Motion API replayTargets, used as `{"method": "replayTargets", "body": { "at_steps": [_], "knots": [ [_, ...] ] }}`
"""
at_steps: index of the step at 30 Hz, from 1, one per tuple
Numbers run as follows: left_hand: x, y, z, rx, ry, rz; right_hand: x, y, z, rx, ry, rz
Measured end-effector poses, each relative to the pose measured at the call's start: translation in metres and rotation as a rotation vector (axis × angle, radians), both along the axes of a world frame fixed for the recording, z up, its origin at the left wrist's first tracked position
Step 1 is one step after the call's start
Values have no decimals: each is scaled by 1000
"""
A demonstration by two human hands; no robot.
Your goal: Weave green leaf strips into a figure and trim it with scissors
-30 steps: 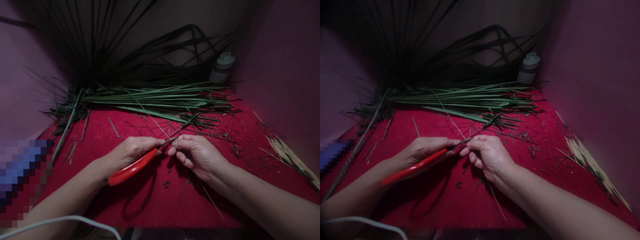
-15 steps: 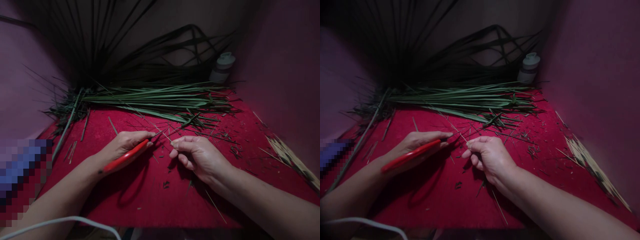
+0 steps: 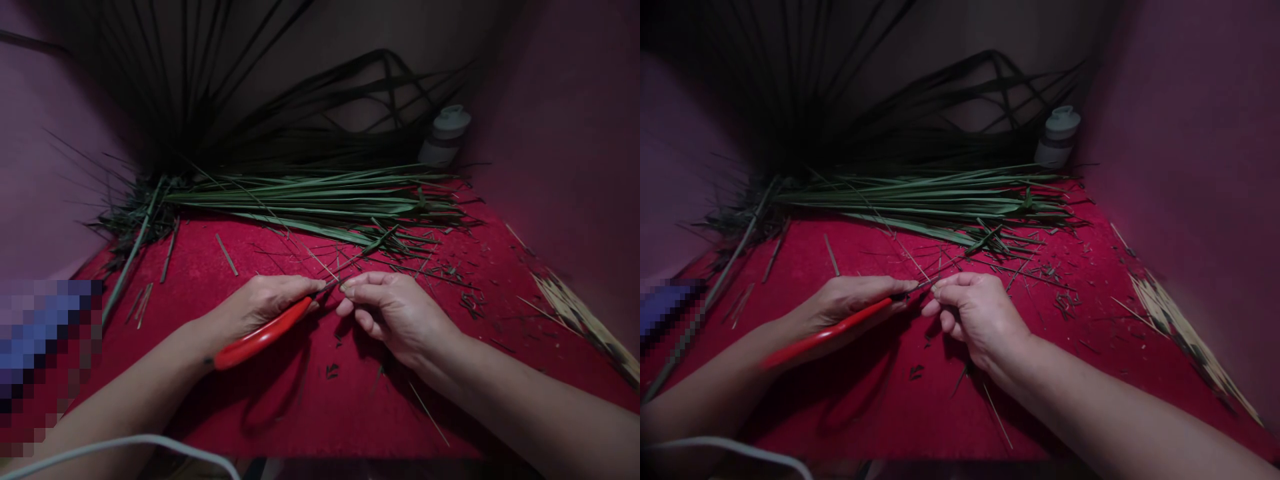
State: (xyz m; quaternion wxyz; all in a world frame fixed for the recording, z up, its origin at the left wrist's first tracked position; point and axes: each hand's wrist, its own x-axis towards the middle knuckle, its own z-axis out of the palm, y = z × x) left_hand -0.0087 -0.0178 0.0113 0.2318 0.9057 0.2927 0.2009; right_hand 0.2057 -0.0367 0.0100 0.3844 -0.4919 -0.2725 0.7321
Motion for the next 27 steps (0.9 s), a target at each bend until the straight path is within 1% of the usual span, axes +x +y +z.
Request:
{"method": "replayTargets", "body": {
  "at_steps": [4,9,12,14,15,18,22,24,27],
  "knots": [
    [2,-2,6,-44,51,22,-1,0,2,2,5,2],
    [-5,2,7,5,61,0,1,0,2,-16,-9,-4],
    [-10,7,10,71,87,97,4,0,0,10,4,-5],
    [-8,7,13,114,78,162,5,0,-2,17,11,-10],
    [-5,5,15,125,64,172,5,0,-2,19,12,-12],
    [6,-1,17,92,17,122,4,0,-2,12,15,-7],
    [11,-5,13,10,4,17,2,-1,2,-18,26,4],
    [8,-3,10,4,2,10,2,-1,4,-28,28,1],
    [5,-2,9,-32,42,39,2,-1,4,-31,31,-4]
  ]
}}
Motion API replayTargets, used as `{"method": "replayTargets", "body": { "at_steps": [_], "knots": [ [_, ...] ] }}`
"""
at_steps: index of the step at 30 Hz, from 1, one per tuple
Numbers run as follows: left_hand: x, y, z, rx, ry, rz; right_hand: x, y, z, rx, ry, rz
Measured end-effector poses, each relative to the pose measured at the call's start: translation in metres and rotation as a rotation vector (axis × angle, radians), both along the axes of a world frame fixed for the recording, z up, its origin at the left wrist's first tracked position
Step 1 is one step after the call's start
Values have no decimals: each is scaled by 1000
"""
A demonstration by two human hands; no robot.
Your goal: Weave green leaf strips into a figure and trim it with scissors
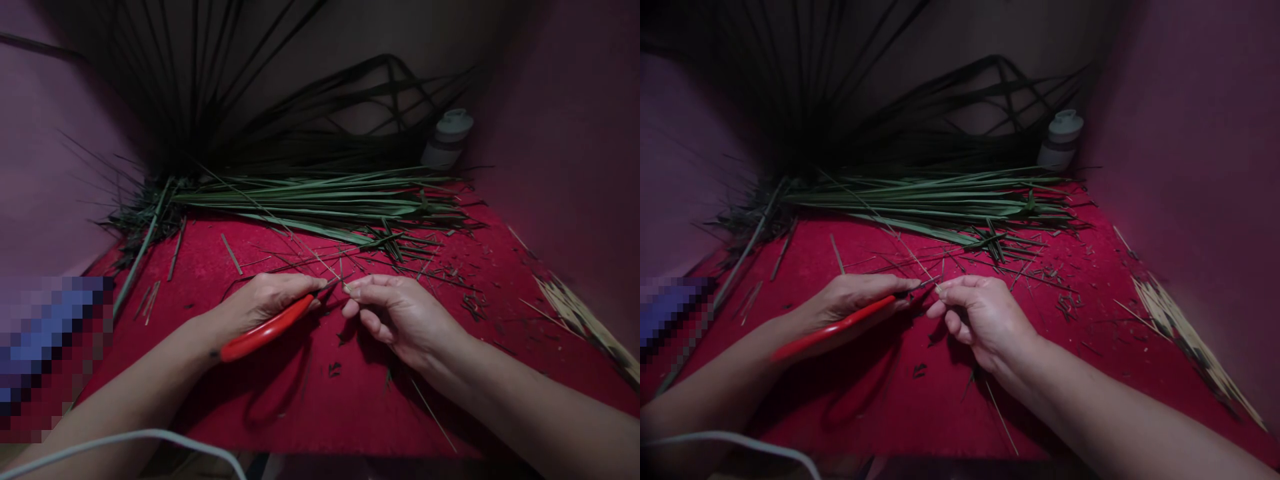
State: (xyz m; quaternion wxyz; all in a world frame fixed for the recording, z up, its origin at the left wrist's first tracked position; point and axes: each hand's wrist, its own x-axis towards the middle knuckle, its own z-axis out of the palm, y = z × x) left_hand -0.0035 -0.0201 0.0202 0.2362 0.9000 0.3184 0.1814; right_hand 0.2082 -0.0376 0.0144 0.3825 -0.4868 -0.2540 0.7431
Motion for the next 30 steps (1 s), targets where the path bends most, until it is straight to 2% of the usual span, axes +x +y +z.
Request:
{"method": "replayTargets", "body": {
  "at_steps": [5,8,11,13,20,22,27,30],
  "knots": [
    [1,-1,7,-27,54,42,2,-1,-3,48,29,14],
    [-4,4,9,54,32,71,5,-1,-4,62,25,8],
    [-10,9,10,166,51,183,7,-1,-3,54,26,1],
    [-10,9,10,192,39,214,6,-1,-3,54,34,2],
    [1,2,-8,232,-71,-77,3,-2,-1,53,39,19],
    [-1,4,-10,241,-59,-83,3,-3,0,51,25,20],
    [-6,5,-5,226,-51,52,4,-2,0,69,18,23],
    [-2,3,-5,197,-51,-1,3,-2,-1,56,28,13]
  ]
}}
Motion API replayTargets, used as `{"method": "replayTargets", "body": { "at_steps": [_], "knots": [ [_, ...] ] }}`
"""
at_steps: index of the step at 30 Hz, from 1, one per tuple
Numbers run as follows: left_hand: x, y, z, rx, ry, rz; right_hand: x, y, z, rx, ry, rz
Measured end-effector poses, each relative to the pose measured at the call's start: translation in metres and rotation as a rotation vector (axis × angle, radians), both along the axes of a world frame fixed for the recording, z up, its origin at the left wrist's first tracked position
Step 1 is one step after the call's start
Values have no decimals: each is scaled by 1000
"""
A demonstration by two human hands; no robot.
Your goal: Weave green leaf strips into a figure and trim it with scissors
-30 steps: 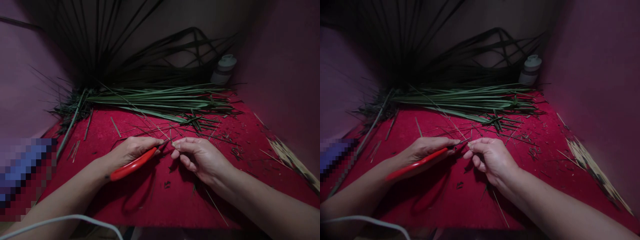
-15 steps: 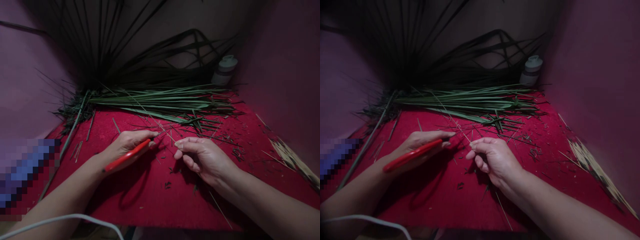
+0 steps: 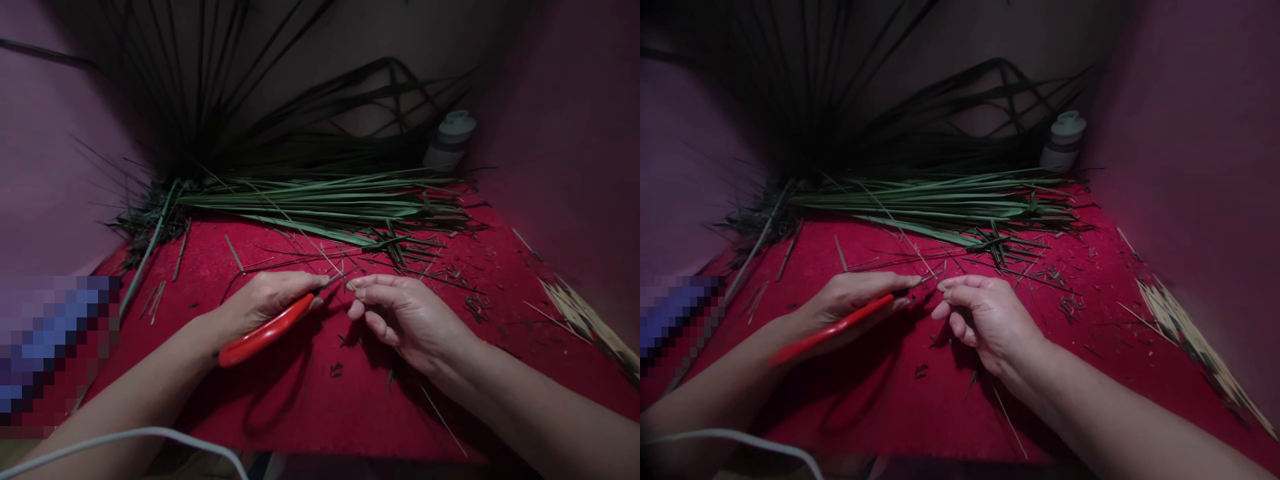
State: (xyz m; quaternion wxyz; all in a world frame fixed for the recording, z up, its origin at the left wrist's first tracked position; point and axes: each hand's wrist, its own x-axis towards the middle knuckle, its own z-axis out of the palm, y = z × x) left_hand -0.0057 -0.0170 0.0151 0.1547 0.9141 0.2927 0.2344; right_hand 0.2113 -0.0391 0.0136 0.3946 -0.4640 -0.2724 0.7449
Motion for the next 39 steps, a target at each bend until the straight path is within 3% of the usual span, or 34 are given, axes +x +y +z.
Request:
{"method": "replayTargets", "body": {
  "at_steps": [3,8,12,17,21,26,28,34,36,39],
  "knots": [
    [4,-1,0,-17,-8,-62,-1,0,-1,-20,-14,-16],
    [7,-1,8,-103,41,40,-1,0,-3,32,-6,-21],
    [-4,7,9,-14,40,73,2,0,-2,26,-39,-25],
    [-10,13,10,29,62,226,2,-1,0,21,-49,-11],
    [2,5,12,-102,45,206,1,-2,1,4,-36,7],
    [11,-2,10,-461,-152,348,-1,-4,2,0,12,58],
    [10,-1,10,-533,-203,349,-1,-5,1,10,52,92],
    [7,-1,15,-285,-39,272,-2,-2,-5,-4,177,212],
    [8,0,12,-194,19,252,-5,-1,-7,6,199,207],
    [8,1,1,-84,5,118,-10,1,-8,46,182,174]
  ]
}}
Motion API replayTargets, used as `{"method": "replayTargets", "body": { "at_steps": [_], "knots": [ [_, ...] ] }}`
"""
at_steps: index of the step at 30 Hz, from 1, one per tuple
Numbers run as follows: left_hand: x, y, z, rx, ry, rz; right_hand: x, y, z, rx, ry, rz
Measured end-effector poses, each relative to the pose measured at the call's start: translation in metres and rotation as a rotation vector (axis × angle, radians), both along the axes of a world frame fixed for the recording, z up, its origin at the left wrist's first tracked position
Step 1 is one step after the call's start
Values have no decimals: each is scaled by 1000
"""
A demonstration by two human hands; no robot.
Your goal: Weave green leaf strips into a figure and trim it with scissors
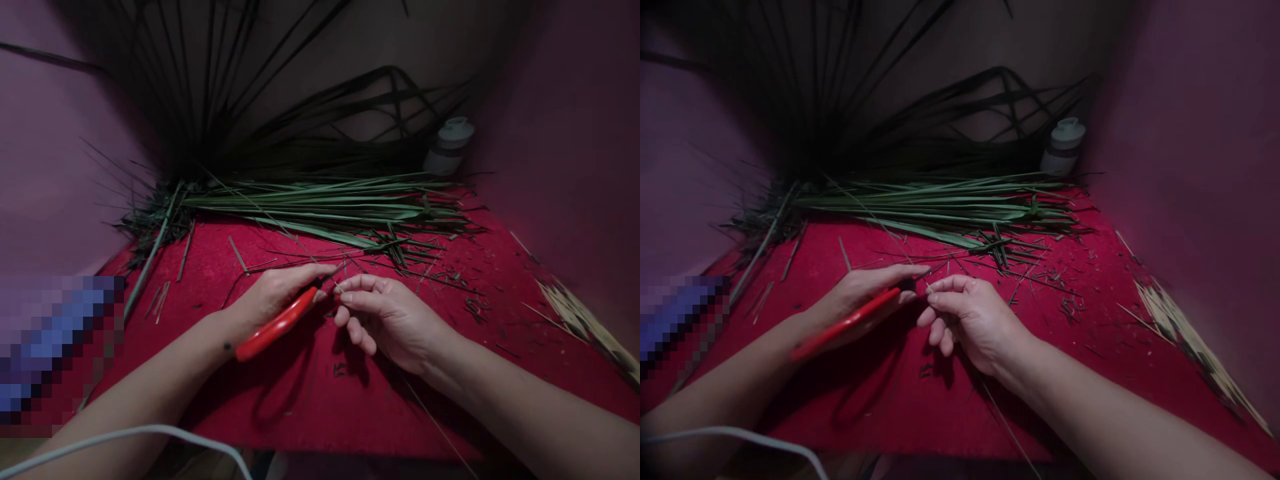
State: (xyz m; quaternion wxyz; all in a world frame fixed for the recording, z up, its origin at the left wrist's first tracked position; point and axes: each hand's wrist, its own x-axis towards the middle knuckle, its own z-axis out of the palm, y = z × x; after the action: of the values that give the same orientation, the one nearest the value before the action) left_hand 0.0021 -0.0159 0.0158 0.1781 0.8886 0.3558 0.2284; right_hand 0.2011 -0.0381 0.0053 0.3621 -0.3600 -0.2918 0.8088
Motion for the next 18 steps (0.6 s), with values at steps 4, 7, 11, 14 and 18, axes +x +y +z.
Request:
{"method": "replayTargets", "body": {
  "at_steps": [4,7,11,14,18],
  "knots": [
    [-1,1,-13,4,48,-134,-3,1,1,14,-40,-68],
    [-2,1,-11,58,59,-67,-2,1,3,1,-59,-116],
    [-6,4,-3,76,102,78,1,-1,6,-34,-84,-122],
    [-7,4,3,43,131,220,2,-1,6,-40,-85,-131],
    [0,-3,4,-50,142,176,1,0,4,-13,-72,-145]
  ]
}}
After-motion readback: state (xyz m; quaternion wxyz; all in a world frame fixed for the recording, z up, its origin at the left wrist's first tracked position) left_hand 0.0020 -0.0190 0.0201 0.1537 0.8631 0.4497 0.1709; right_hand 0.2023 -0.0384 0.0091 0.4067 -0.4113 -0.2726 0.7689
